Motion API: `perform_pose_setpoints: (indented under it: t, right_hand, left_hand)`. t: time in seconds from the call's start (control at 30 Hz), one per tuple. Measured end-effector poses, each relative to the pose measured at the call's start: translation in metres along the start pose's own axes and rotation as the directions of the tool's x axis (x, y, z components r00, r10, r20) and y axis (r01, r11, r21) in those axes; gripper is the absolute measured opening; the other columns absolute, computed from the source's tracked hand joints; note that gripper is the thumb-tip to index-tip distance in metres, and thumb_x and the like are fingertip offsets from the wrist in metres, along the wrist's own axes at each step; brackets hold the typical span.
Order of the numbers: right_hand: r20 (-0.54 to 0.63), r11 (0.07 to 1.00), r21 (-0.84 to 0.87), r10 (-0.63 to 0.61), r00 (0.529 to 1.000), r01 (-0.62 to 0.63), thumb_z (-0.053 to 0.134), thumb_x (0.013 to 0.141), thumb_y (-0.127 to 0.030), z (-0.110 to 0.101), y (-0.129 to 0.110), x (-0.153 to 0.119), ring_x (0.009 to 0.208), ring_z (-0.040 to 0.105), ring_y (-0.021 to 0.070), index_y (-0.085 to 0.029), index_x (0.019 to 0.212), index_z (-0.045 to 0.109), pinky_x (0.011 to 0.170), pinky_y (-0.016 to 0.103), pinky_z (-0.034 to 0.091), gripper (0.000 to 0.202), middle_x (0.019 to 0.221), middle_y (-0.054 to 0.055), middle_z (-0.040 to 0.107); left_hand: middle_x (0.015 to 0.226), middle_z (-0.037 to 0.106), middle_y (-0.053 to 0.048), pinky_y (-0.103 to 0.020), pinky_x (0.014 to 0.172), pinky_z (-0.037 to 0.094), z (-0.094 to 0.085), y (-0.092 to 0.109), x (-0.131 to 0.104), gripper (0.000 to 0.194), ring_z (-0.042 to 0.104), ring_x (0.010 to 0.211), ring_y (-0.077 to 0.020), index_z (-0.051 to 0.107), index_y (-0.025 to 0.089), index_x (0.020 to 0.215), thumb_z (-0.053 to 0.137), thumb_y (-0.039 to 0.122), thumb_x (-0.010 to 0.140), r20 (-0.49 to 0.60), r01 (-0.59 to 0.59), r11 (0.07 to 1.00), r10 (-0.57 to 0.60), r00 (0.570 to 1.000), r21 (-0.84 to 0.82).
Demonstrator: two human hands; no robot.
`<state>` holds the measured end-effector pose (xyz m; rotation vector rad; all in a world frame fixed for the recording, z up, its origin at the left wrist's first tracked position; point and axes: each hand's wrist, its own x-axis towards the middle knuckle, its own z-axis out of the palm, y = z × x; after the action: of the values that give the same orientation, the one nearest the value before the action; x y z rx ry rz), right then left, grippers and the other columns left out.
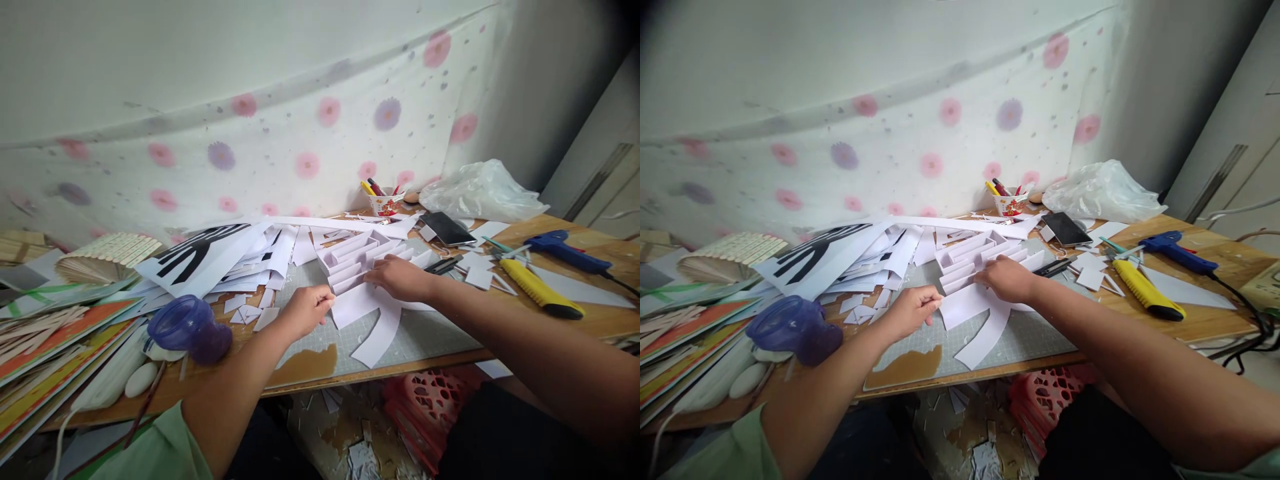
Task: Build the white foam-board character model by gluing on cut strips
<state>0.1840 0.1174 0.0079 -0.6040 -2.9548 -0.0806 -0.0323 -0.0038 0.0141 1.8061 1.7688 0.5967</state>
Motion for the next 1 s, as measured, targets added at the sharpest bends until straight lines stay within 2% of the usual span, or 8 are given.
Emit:
perform_pose_setpoints:
  t: [0.27, 0.37, 0.43, 0.5, 0.57, 0.67, 0.8, 1.0]
  right_hand:
    - [-0.035, 0.999, -0.016, 0.047, 0.998, -0.047, 0.049, 0.086, -0.018, 0.001, -0.001, -0.003, 0.079, 0.061, 0.0176, -0.025, 0.113, 0.064, 0.075, 0.029, 0.034, 0.031, 0.085, 0.006, 0.069]
    - [-0.066, 0.997, -0.044, 0.056, 0.996, -0.059, 0.053, 0.085, -0.022, -0.002, -0.003, -0.006, 0.082, 0.061, 0.0196, -0.023, 0.108, 0.066, 0.074, 0.030, 0.034, 0.026, 0.085, 0.008, 0.069]
    - [-0.096, 0.996, -0.062, 0.050, 0.994, -0.056, 0.053, 0.086, -0.024, -0.005, -0.006, -0.006, 0.083, 0.060, 0.0206, -0.020, 0.101, 0.068, 0.075, 0.031, 0.034, 0.022, 0.085, 0.008, 0.069]
    - [-0.125, 0.996, -0.075, 0.031, 0.992, -0.040, 0.050, 0.088, -0.025, -0.007, -0.010, -0.006, 0.084, 0.059, 0.0206, -0.019, 0.095, 0.069, 0.075, 0.031, 0.033, 0.021, 0.084, 0.008, 0.069]
    - [-0.146, 0.996, -0.083, 0.004, 0.989, -0.017, 0.048, 0.090, -0.026, -0.007, -0.014, -0.004, 0.084, 0.057, 0.0205, -0.019, 0.091, 0.069, 0.074, 0.031, 0.033, 0.023, 0.084, 0.008, 0.069]
    - [-0.165, 0.996, -0.091, -0.028, 0.986, 0.013, 0.046, 0.091, -0.026, -0.007, -0.018, -0.002, 0.082, 0.055, 0.0204, -0.018, 0.091, 0.069, 0.071, 0.031, 0.032, 0.025, 0.083, 0.008, 0.069]
    - [-0.170, 0.995, -0.088, -0.053, 0.984, 0.038, 0.047, 0.090, -0.025, -0.005, -0.017, 0.001, 0.081, 0.054, 0.0204, -0.018, 0.086, 0.070, 0.069, 0.030, 0.033, 0.024, 0.078, 0.008, 0.068]
    - [-0.173, 0.996, -0.073, -0.069, 0.983, 0.057, 0.046, 0.090, -0.023, -0.004, -0.015, 0.003, 0.079, 0.053, 0.0193, -0.017, 0.082, 0.069, 0.071, 0.029, 0.034, 0.025, 0.076, 0.007, 0.068]
  left_hand:
    - [0.057, 0.052, 0.004, -0.022, 0.049, 0.036, 0.002, 0.001, -0.001, 0.016, 0.059, 0.052, -0.0134, 0.058, 0.018, 0.074, 0.048, 0.029, 0.079, -0.039, 0.011, 1.000, -0.011, 0.999, -0.001]
    - [0.067, 0.060, 0.000, -0.023, 0.050, 0.039, 0.001, 0.000, -0.001, 0.019, 0.060, 0.056, -0.0136, 0.062, 0.016, 0.081, 0.048, 0.030, 0.080, -0.030, 0.016, 1.000, -0.017, 0.999, -0.017]
    - [0.080, 0.066, -0.004, -0.023, 0.052, 0.042, 0.000, -0.002, -0.001, 0.024, 0.060, 0.059, -0.0134, 0.064, 0.016, 0.093, 0.050, 0.030, 0.079, -0.004, 0.017, 0.999, -0.017, 1.000, -0.034]
    - [0.093, 0.068, -0.007, -0.023, 0.056, 0.044, -0.001, -0.005, 0.000, 0.033, 0.062, 0.065, -0.0136, 0.063, 0.016, 0.106, 0.054, 0.028, 0.077, 0.032, 0.011, 0.999, -0.010, 0.999, -0.051]
    - [0.098, 0.069, -0.007, -0.023, 0.058, 0.045, 0.000, -0.007, 0.002, 0.038, 0.062, 0.069, -0.0140, 0.062, 0.017, 0.111, 0.056, 0.024, 0.074, 0.067, 0.002, 0.998, 0.001, 0.998, -0.055]
    - [0.083, 0.069, -0.004, -0.023, 0.056, 0.043, 0.002, -0.010, 0.005, 0.032, 0.060, 0.064, -0.0139, 0.066, 0.017, 0.103, 0.054, 0.022, 0.074, 0.101, -0.011, 1.000, 0.013, 0.995, -0.027]
    - [0.062, 0.061, 0.001, -0.022, 0.051, 0.038, 0.006, -0.014, 0.009, 0.023, 0.053, 0.054, -0.0132, 0.068, 0.017, 0.090, 0.053, 0.021, 0.072, 0.116, -0.026, 0.999, 0.021, 0.993, 0.040]
    - [0.074, 0.066, -0.001, -0.023, 0.058, 0.040, 0.008, -0.019, 0.012, 0.021, 0.058, 0.068, -0.0161, 0.068, 0.018, 0.088, 0.053, 0.022, 0.073, 0.087, -0.077, 0.990, 0.067, 0.994, 0.119]
